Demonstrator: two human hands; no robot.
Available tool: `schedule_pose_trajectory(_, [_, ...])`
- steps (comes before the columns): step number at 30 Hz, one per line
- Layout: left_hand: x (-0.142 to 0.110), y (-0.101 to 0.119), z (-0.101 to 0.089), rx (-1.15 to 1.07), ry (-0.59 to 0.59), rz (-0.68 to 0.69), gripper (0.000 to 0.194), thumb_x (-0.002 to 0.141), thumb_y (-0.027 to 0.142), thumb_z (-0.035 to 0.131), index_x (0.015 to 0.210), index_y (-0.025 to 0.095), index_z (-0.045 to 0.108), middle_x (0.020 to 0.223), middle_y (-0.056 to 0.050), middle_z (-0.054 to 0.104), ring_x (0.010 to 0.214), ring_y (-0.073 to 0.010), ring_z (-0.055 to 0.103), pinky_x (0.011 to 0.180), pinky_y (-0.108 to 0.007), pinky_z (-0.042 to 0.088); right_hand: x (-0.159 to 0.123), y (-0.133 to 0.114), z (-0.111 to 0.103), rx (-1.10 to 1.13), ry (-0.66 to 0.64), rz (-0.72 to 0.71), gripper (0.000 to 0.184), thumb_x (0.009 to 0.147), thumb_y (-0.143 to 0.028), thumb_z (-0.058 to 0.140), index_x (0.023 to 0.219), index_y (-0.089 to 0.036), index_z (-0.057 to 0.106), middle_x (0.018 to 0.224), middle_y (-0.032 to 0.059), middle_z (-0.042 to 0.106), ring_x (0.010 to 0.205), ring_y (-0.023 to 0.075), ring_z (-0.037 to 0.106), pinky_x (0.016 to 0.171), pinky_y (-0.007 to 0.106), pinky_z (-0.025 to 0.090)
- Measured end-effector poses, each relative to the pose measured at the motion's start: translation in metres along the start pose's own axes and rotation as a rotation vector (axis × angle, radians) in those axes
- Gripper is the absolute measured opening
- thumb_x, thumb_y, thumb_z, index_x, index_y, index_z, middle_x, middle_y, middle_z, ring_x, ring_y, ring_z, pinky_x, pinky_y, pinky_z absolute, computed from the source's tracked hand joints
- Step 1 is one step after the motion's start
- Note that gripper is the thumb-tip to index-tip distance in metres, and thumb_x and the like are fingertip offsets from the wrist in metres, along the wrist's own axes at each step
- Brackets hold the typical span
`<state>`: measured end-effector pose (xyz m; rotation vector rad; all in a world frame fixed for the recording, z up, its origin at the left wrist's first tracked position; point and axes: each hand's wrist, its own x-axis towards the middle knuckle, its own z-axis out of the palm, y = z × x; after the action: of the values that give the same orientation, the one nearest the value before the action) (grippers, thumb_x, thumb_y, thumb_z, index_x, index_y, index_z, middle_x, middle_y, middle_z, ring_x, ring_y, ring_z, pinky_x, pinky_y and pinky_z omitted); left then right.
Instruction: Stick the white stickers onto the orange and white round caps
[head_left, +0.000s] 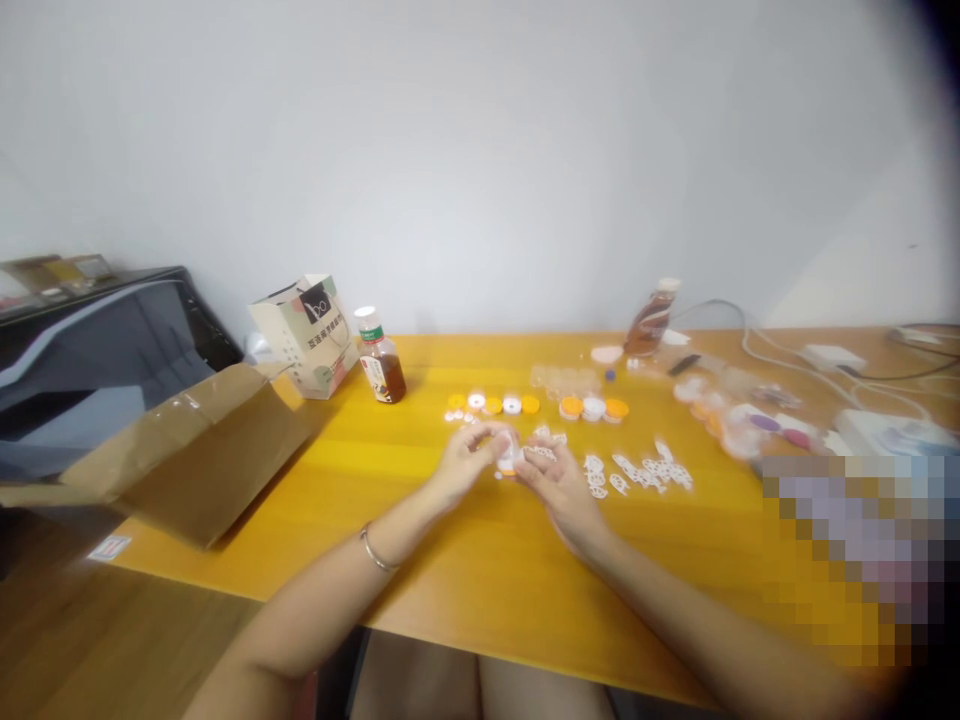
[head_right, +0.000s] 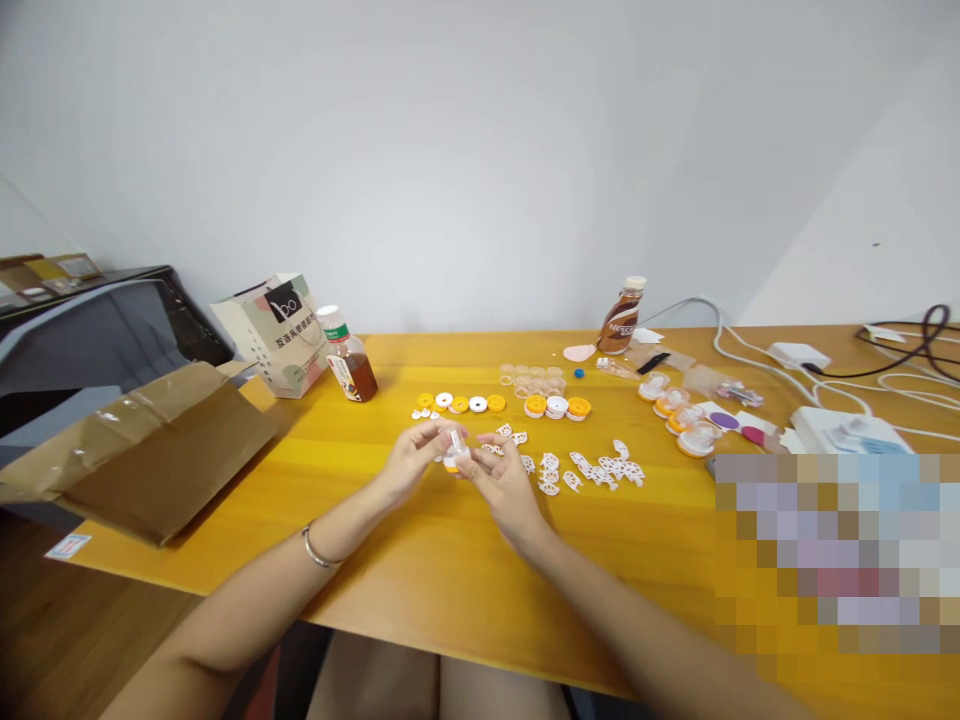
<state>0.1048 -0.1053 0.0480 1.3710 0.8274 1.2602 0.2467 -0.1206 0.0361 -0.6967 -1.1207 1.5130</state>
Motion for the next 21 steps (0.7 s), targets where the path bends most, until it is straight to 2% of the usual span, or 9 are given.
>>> schedule_pose_trajectory(4, [-0.005,0.003,0.002,-0.125,-0.065,-0.017,0.031,0.072,0.039,0.059,0.086,0.011,0.063,0.087,-0.008,0.06,0.075,-0.015,0.053,0.069,-0.025,0.039,-0.003,-0.002,0.0,0.061,-0.078,0.019,0.04,0.064,-0.03,0.07,0.079,-0.026,0.033,0.081,-0.0018,0.069,0.077,0.018,0.064,0.075,0.035,0.046])
schedule_pose_trajectory(8, [-0.009,0.008,0.003,-0.155,-0.118,-0.031,0.034,0.071,0.041,0.06,0.087,0.012,0.063,0.089,-0.009,0.061,0.076,-0.0166,0.054,0.069,-0.026,0.04,-0.005,-0.004,0.001,0.038,-0.118,0.021,0.043,0.063,-0.033,0.07,0.078,-0.026,0.031,0.085,0.0,0.069,0.078,0.0195,0.063,0.074,0.037,0.045])
schedule_pose_trajectory(11, [-0.005,0.013,-0.002,-0.088,-0.142,-0.016,0.034,0.073,0.041,0.058,0.09,0.012,0.063,0.089,-0.009,0.06,0.077,-0.0167,0.054,0.069,-0.026,0.04,-0.003,-0.004,0.0,0.028,-0.129,0.004,0.042,0.064,-0.032,0.07,0.079,-0.026,0.031,0.086,0.0006,0.068,0.08,0.0192,0.063,0.075,0.037,0.045])
schedule_pose_trajectory(14, [0.003,0.018,-0.013,0.07,-0.238,-0.002,0.033,0.07,0.037,0.063,0.095,0.015,0.062,0.096,-0.008,0.058,0.089,-0.0186,0.053,0.077,-0.027,0.04,0.003,-0.005,-0.003,0.016,-0.147,-0.012,0.039,0.066,-0.031,0.069,0.08,-0.026,0.033,0.084,-0.0006,0.068,0.08,0.0178,0.063,0.076,0.036,0.045])
schedule_pose_trajectory(17, [0.009,0.018,-0.021,0.185,-0.329,0.005,0.032,0.066,0.032,0.067,0.093,0.016,0.063,0.101,-0.007,0.057,0.095,-0.0201,0.051,0.084,-0.03,0.038,0.008,-0.005,-0.006,0.024,-0.101,-0.02,0.037,0.065,-0.032,0.07,0.082,-0.027,0.037,0.082,-0.002,0.068,0.078,0.0169,0.063,0.076,0.034,0.045])
schedule_pose_trajectory(21, [0.007,0.014,-0.02,0.158,-0.323,-0.014,0.029,0.071,0.032,0.062,0.094,0.015,0.062,0.103,-0.009,0.057,0.096,-0.0212,0.051,0.085,-0.032,0.039,0.01,0.0,-0.009,0.062,-0.068,0.017,0.038,0.064,-0.036,0.071,0.089,-0.027,0.044,0.082,-0.0017,0.068,0.077,0.0166,0.063,0.077,0.034,0.045])
